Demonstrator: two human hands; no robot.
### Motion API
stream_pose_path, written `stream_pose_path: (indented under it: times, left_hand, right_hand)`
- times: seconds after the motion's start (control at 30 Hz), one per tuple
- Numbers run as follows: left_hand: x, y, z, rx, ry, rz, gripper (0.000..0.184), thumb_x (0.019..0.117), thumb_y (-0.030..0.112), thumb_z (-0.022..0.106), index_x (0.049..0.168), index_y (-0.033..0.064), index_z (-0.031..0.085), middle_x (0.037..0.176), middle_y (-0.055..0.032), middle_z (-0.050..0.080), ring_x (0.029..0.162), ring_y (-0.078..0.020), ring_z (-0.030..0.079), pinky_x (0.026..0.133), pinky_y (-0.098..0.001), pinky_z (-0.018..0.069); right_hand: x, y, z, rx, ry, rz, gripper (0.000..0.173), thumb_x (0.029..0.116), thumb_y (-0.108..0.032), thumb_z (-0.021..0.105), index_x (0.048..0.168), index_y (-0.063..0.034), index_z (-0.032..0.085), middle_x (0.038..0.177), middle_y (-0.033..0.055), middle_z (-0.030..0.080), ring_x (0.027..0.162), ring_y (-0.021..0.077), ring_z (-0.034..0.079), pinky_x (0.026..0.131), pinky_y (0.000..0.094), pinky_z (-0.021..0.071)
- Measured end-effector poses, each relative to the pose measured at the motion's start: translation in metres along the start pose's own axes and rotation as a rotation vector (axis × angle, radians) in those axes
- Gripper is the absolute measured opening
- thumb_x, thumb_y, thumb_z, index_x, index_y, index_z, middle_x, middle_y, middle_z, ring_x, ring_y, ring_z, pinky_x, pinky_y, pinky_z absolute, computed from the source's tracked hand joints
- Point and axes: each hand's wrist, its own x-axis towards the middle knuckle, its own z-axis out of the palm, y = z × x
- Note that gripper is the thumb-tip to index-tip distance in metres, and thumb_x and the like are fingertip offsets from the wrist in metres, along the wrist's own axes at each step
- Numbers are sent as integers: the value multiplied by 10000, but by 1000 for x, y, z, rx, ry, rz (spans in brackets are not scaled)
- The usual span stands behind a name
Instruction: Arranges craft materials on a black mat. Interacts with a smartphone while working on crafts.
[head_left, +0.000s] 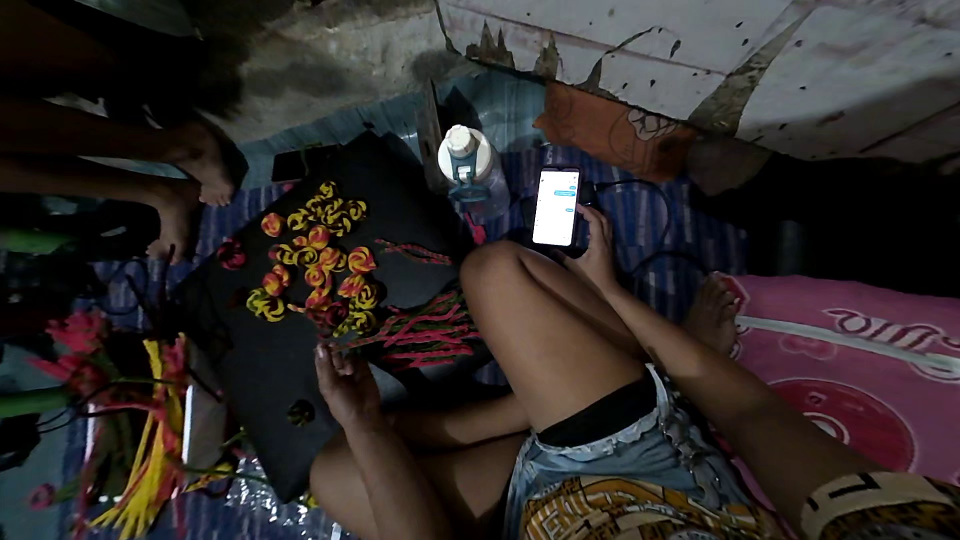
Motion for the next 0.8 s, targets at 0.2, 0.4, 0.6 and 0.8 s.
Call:
stream_pose_path:
  times: [0.2, 0.4, 0.6, 0.8]
  left_hand:
    - [-1, -1, -2, 3, -12, -11, 348, 1130, 225, 259, 1018, 233, 589, 634, 180, 544, 474, 92, 452, 464, -66, 389]
    - [-1, -1, 1, 57, 16, 2, 292, 1125, 206, 291, 1046, 215, 572, 670, 173, 543, 505, 91, 462, 488, -69, 399]
    - [-2, -3, -1, 92, 12, 8, 282, 1125, 208, 284, 1066, 215, 560, 729, 174, 546, 533, 93, 455, 502, -71, 390]
    - [1, -4, -5, 57, 11, 3, 299, 1125, 207, 281, 1041, 216, 569, 674, 178, 529, 516, 91, 459, 497, -71, 394]
  right_hand:
    - [0, -1, 1, -9, 6, -31, 879, 694, -183, 888, 1454, 11, 491, 1457, 250, 521, 1344, 425, 498, 1106, 582, 400]
    - [15, -8, -5, -66, 13, 4, 818, 769, -323, 865, 1448, -14, 527, 1516, 263, 462, 1374, 473, 456, 1088, 669, 368]
    - [56, -14, 4, -258, -96, 65, 588, 939, -438, 692, 1430, -131, 593, 1628, 224, 319, 1481, 482, 286, 1102, 683, 292]
    - [72, -14, 9, -385, -212, 101, 729, 965, -605, 579, 1562, -207, 453, 1703, 208, 133, 1560, 472, 49, 1135, 730, 179]
